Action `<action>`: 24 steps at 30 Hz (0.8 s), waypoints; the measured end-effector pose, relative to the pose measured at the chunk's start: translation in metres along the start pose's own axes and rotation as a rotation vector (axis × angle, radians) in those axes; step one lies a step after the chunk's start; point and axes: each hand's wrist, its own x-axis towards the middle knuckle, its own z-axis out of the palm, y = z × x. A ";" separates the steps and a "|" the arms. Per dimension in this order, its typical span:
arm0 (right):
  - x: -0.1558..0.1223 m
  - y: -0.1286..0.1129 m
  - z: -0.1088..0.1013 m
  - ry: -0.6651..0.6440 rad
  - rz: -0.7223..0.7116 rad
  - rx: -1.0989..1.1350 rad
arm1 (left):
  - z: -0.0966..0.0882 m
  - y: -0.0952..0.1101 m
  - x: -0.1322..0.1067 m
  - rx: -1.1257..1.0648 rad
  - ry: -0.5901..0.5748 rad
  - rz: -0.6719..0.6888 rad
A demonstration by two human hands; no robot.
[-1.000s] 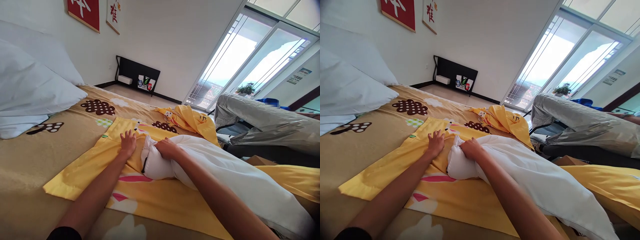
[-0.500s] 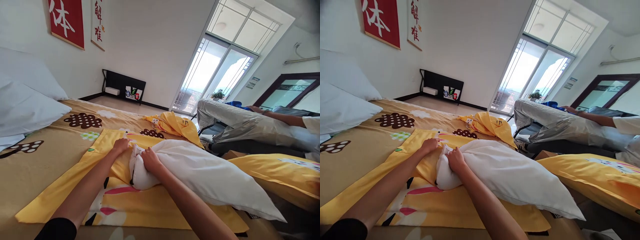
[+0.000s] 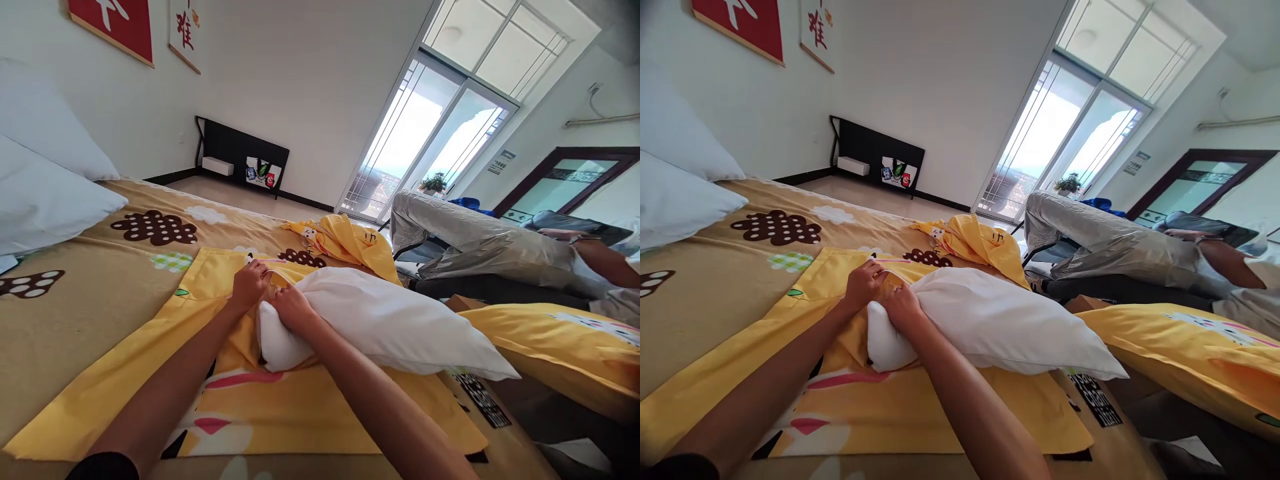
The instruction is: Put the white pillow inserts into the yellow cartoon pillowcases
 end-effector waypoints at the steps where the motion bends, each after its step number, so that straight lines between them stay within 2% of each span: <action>1: 0.007 0.006 0.001 -0.004 0.049 0.013 | -0.003 0.002 -0.002 0.013 -0.012 0.024; 6: 0.024 0.023 0.001 -0.017 0.238 0.097 | -0.020 0.003 -0.007 0.112 -0.126 0.059; 10: 0.010 0.031 -0.003 0.021 0.326 0.157 | -0.042 0.001 -0.011 0.142 -0.208 0.076; 15: -0.007 0.059 -0.012 0.094 0.464 0.178 | -0.067 0.017 -0.021 0.114 -0.264 0.159; 18: -0.007 0.067 -0.016 0.115 0.499 0.191 | -0.067 0.023 -0.027 0.136 -0.366 0.184; 24: -0.003 0.063 -0.015 0.159 0.517 0.189 | -0.057 0.023 -0.034 0.162 -0.523 0.288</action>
